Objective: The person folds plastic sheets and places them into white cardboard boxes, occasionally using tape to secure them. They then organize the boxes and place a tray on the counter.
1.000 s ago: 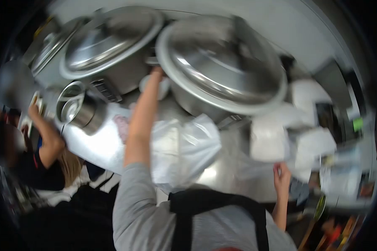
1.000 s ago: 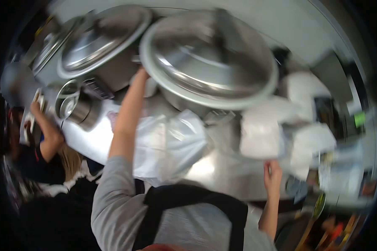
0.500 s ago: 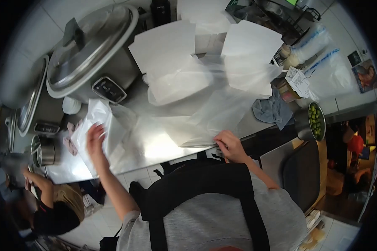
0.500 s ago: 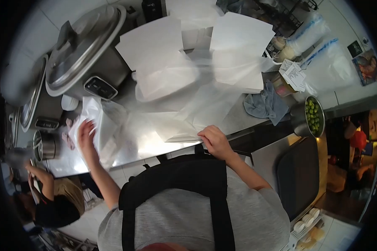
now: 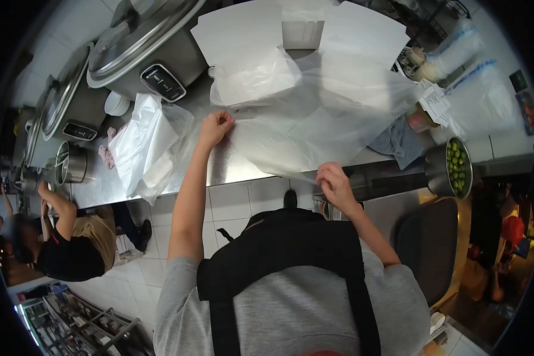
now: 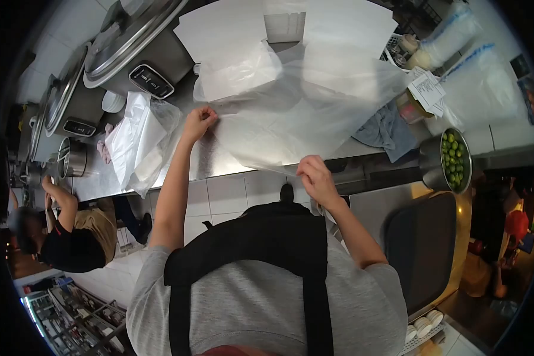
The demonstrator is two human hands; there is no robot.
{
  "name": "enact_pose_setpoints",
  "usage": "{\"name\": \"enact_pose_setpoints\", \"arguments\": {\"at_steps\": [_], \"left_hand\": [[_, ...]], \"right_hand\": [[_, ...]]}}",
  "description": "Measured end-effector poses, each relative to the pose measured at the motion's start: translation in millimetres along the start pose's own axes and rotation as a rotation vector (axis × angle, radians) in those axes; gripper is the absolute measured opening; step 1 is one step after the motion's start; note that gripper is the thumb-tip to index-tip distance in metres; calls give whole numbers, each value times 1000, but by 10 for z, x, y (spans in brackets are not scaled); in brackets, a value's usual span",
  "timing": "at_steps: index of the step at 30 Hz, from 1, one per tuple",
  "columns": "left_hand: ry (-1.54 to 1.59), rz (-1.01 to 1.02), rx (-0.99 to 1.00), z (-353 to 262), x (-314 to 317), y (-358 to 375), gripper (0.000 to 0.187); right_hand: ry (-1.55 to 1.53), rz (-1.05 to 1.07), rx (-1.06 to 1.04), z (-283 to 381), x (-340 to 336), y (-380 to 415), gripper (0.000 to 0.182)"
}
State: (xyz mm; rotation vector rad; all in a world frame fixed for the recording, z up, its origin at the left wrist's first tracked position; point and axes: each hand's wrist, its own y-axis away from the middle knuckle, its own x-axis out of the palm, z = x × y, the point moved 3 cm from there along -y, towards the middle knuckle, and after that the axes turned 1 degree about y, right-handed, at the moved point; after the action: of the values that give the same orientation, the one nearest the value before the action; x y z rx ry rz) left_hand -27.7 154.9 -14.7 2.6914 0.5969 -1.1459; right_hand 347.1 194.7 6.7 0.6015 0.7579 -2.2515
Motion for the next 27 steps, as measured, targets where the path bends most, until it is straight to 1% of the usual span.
{"name": "enact_pose_setpoints", "arguments": {"at_steps": [1,2,3,4,5,6,7,8,9,10,11,12,13,14,15,16,17,19,20,21,22,23,25,26,27], "left_hand": [[90,50,-106,9,-23,14,19],[89,54,-97,2,-55,69,19],[115,1,-52,19,-85,150,19],[142,-57,-6,18,-111,202,18],[147,-58,-4,-49,-139,226,18],[135,-139,63,-211,-209,252,18],[122,-221,133,-375,-270,260,18],[123,-224,138,-511,-281,227,18],[158,-216,226,-681,-269,177,18],[194,-208,313,-830,-240,128,19],[195,-212,317,-935,-201,81,19],[194,-215,362,-1054,-167,17,23],[194,-221,408,-1145,-129,-84,27],[198,-227,413,-1211,-91,-202,27],[154,-243,435,-1222,-12,-346,33],[109,-258,457,-1229,81,-487,38],[110,-259,460,-1232,194,-638,38],[183,-176,219,-1196,431,-961,51],[185,-184,225,-1205,535,-1064,51],[196,-177,167,-1199,632,-1169,49],[207,-170,109,-1230,658,-1240,47],[210,-176,111,-1243,653,-1300,47],[450,173,-2,-1320,637,-1278,35],[562,176,29,-1373,564,-1180,21],[594,180,52,-1456,418,-1037,18]], "right_hand": [[67,-49,-22,29,-47,-25,22],[235,-246,-35,52,-213,-54,27],[404,-437,-46,96,-413,-124,34],[371,-662,4,-94,-594,-165,48],[70,-881,135,-253,-756,-292,49],[-243,-1084,270,-407,-883,-411,51],[-426,-1054,408,-562,-1005,-567,50],[-609,-1017,541,-705,-1108,-711,49],[-608,-1019,535,-827,-1184,-829,49],[-671,-939,555,-972,-1203,-936,48],[-731,-857,576,-1037,-1200,-988,46],[-729,-858,565,-972,-1209,-1023,46],[-753,-850,446,-816,-1219,-1095,45],[-774,-840,332,-665,-1233,-1133,45],[-771,-841,330,-544,-1250,-1130,45],[-800,-798,298,-419,-1266,-1131,44],[-830,-755,265,-351,-1281,-1114,43],[-817,-730,272,-448,-1346,-1040,43],[-803,-702,286,-521,-1381,-1007,44],[-802,-700,276,-578,-1415,-970,44],[-767,-690,321,-634,-1443,-931,45],[-732,-679,371,-699,-1470,-899,47],[-715,-674,378,-734,-1523,-881,47],[-701,-671,386,-757,-1551,-898,47],[-704,-658,385,-748,-1585,-945,47]]}}
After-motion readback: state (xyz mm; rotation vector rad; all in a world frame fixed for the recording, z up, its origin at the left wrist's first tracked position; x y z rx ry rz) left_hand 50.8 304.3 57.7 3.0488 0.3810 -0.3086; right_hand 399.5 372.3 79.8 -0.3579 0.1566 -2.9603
